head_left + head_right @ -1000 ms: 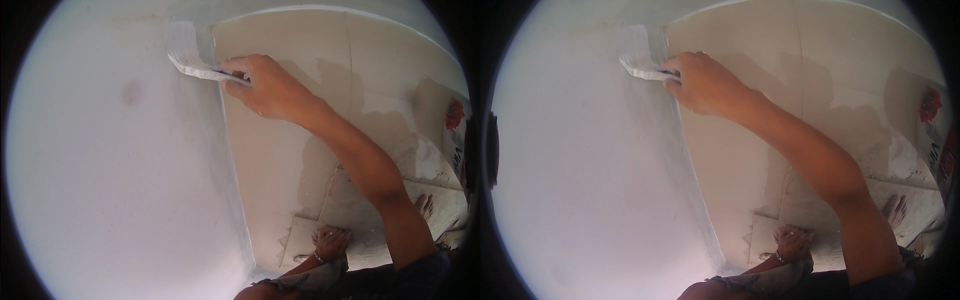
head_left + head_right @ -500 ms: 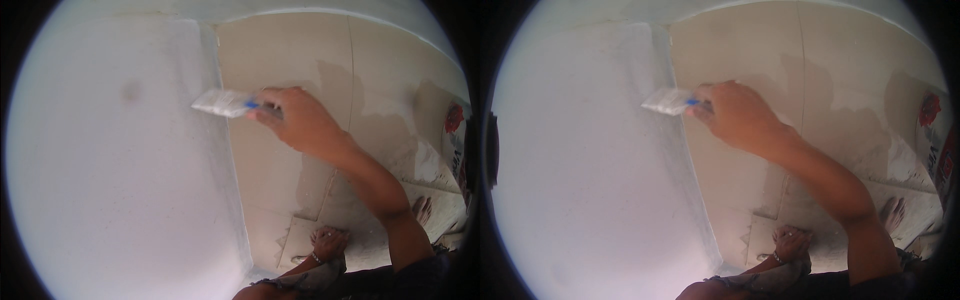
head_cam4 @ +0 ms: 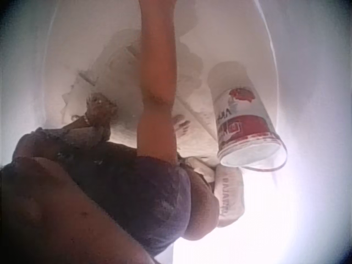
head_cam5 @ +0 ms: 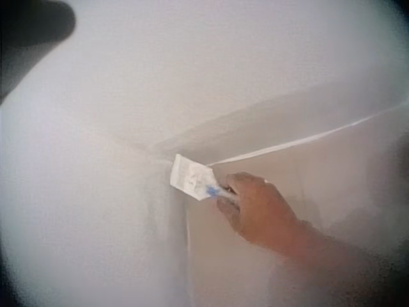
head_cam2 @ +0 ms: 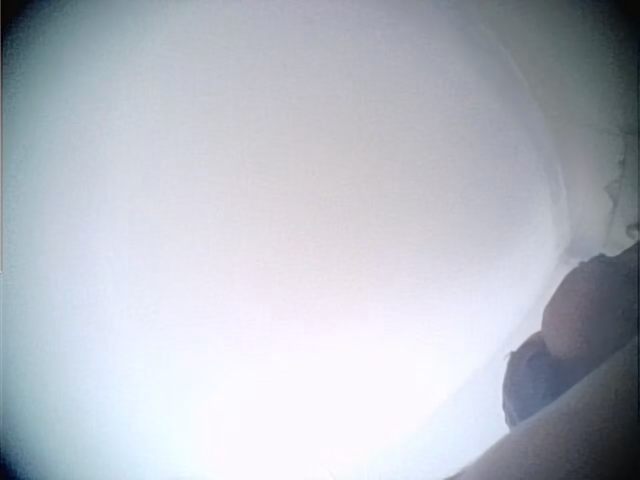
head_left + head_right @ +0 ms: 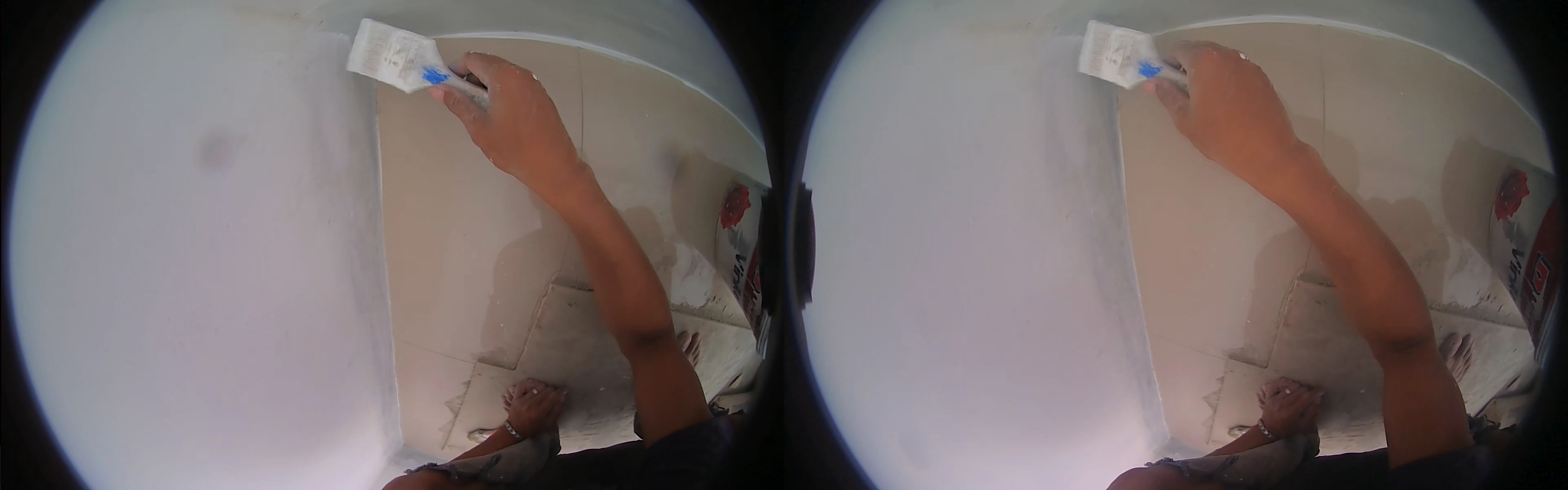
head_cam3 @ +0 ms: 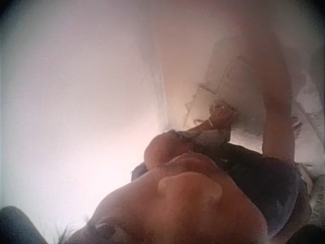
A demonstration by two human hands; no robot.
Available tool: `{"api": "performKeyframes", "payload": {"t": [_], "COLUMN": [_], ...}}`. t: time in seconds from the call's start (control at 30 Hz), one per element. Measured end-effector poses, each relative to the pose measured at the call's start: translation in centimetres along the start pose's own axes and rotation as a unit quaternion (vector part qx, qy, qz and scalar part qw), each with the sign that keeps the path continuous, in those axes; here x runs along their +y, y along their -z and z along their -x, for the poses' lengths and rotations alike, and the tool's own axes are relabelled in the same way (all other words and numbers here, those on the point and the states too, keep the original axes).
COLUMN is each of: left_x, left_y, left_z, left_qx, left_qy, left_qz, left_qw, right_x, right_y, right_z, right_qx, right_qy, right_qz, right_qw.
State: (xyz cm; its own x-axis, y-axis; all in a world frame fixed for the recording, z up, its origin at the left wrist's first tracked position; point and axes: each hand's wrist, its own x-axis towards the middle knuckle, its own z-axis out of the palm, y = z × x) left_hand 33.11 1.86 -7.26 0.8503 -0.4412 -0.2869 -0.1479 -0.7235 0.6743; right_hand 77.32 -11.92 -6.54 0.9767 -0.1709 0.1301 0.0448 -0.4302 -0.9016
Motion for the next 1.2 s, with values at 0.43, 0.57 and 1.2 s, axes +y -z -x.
{"api": "performKeyframes", "payload": {"t": [0.43, 0.57, 1.2], "left_x": [-0.1, -0.3, -0.1], "left_y": [-0.4, -0.7, -0.6], "left_z": [0.6, 0.7, 0.4], "left_qx": [-0.005, -0.01, 0.023], "left_qy": [-0.004, -0.001, -0.012], "left_qz": [-0.005, 0.014, 0.013], "left_qw": [1.0, 1.0, 1.0], "right_x": [-2.5, -2.8, -2.9], "right_y": [-2.9, -3.7, -4.7], "right_z": [-3.1, -1.7, 5.1], "right_qx": [-0.017, -0.058, -0.113], "right_qy": [0.005, 0.006, 0.036], "right_qz": [-0.024, 0.009, -0.085], "right_qw": [1.0, 0.998, 0.989]}}
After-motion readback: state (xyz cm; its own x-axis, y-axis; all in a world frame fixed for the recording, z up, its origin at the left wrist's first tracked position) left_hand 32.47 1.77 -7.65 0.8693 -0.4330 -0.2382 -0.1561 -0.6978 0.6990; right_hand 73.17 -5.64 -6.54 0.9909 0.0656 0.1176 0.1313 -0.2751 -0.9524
